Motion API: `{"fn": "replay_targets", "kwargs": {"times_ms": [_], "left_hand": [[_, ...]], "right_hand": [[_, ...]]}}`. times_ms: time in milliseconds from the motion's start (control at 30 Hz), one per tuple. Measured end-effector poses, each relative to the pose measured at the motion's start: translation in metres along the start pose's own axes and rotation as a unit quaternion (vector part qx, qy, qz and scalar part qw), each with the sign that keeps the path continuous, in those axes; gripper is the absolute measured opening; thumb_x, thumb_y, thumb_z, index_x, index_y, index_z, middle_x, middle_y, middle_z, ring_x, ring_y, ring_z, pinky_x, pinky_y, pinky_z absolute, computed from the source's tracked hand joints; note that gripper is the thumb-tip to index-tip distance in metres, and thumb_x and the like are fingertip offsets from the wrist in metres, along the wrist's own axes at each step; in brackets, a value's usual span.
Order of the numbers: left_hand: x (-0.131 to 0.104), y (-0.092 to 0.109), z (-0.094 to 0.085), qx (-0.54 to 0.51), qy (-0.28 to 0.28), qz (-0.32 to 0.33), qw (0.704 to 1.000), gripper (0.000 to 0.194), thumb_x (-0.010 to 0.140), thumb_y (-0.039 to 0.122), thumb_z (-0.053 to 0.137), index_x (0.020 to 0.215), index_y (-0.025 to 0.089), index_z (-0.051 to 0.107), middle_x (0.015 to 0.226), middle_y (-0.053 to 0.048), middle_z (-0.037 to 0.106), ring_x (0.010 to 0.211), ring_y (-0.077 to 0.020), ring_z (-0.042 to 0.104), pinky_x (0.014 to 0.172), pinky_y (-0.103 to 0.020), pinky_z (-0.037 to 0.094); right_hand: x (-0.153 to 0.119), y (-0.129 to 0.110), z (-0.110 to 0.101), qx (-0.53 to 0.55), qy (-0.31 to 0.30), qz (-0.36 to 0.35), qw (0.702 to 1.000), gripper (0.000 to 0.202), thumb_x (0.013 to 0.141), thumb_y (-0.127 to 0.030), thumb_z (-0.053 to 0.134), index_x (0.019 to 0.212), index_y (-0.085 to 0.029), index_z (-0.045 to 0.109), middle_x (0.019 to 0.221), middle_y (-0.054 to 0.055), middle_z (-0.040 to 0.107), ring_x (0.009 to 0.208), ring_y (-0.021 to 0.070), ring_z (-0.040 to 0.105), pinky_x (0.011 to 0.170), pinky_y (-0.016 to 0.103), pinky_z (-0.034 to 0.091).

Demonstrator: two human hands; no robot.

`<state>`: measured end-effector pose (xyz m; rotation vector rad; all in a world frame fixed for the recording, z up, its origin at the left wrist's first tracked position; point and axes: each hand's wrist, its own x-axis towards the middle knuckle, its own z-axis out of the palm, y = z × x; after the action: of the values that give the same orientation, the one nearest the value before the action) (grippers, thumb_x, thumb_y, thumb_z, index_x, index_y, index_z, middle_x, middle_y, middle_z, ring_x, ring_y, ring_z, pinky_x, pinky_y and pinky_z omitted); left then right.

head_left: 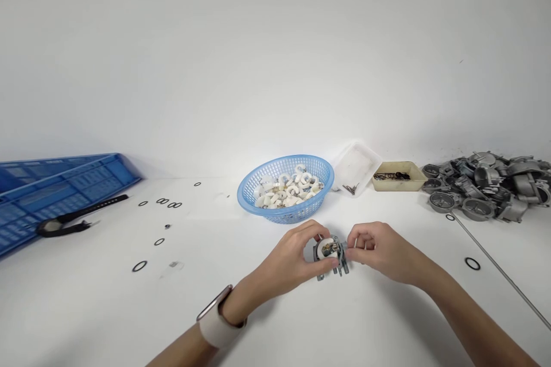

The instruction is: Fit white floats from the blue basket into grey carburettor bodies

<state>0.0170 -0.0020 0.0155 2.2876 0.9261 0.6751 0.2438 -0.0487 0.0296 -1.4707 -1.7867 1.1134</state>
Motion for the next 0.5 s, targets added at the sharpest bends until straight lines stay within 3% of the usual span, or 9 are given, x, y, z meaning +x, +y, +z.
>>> {"fn": "replay_targets", "kwargs": {"times_ms": [167, 267, 367, 433, 500], "left_hand": [[0.000, 0.001, 0.000, -0.029, -0.017, 0.017, 0.999, 0.025, 0.089, 0.045, 0.070, 0.105, 0.026, 0.067, 0.100, -0.004, 0.069, 0.086, -0.0204, 0.063, 0.073, -0.032, 0.051], [0.000, 0.001, -0.001, -0.030, -0.015, 0.043, 0.999, 0.023, 0.090, 0.040, 0.068, 0.109, 0.026, 0.067, 0.103, -0.004, 0.069, 0.090, -0.0211, 0.064, 0.080, -0.036, 0.053], [-0.001, -0.001, 0.001, -0.017, -0.002, 0.064, 0.998, 0.021, 0.091, 0.036, 0.067, 0.110, 0.026, 0.067, 0.104, -0.005, 0.069, 0.090, -0.0212, 0.065, 0.083, -0.037, 0.055], [-0.003, -0.002, 0.005, 0.004, 0.041, 0.091, 0.995, 0.025, 0.091, 0.035, 0.067, 0.114, 0.026, 0.065, 0.107, -0.006, 0.068, 0.092, -0.0213, 0.066, 0.082, -0.036, 0.056], [-0.006, -0.003, 0.010, 0.042, 0.138, 0.152, 0.978, 0.028, 0.091, 0.032, 0.069, 0.117, 0.024, 0.062, 0.107, -0.007, 0.067, 0.091, -0.0213, 0.067, 0.080, -0.035, 0.057]], "right_hand": [[0.001, -0.001, -0.007, -0.076, 0.061, -0.040, 0.994, 0.019, 0.089, -0.031, 0.058, 0.076, -0.023, 0.070, 0.070, -0.002, 0.065, 0.062, 0.0142, 0.050, 0.056, 0.026, 0.037], [0.002, -0.001, -0.006, -0.052, 0.071, -0.060, 0.994, 0.021, 0.089, -0.033, 0.059, 0.078, -0.023, 0.074, 0.080, 0.001, 0.071, 0.067, 0.0157, 0.054, 0.062, 0.028, 0.042], [0.003, -0.002, -0.001, 0.006, 0.053, -0.061, 0.997, 0.019, 0.087, -0.035, 0.064, 0.080, -0.022, 0.076, 0.077, 0.001, 0.070, 0.067, 0.0153, 0.054, 0.062, 0.028, 0.042], [0.003, -0.005, 0.004, 0.064, 0.037, -0.048, 0.996, 0.018, 0.085, -0.036, 0.067, 0.080, -0.021, 0.075, 0.073, 0.001, 0.067, 0.066, 0.0148, 0.053, 0.061, 0.027, 0.042], [0.002, -0.010, 0.008, 0.123, 0.029, -0.019, 0.992, 0.018, 0.082, -0.037, 0.070, 0.079, -0.020, 0.074, 0.072, 0.001, 0.064, 0.063, 0.0134, 0.050, 0.056, 0.025, 0.038]]}}
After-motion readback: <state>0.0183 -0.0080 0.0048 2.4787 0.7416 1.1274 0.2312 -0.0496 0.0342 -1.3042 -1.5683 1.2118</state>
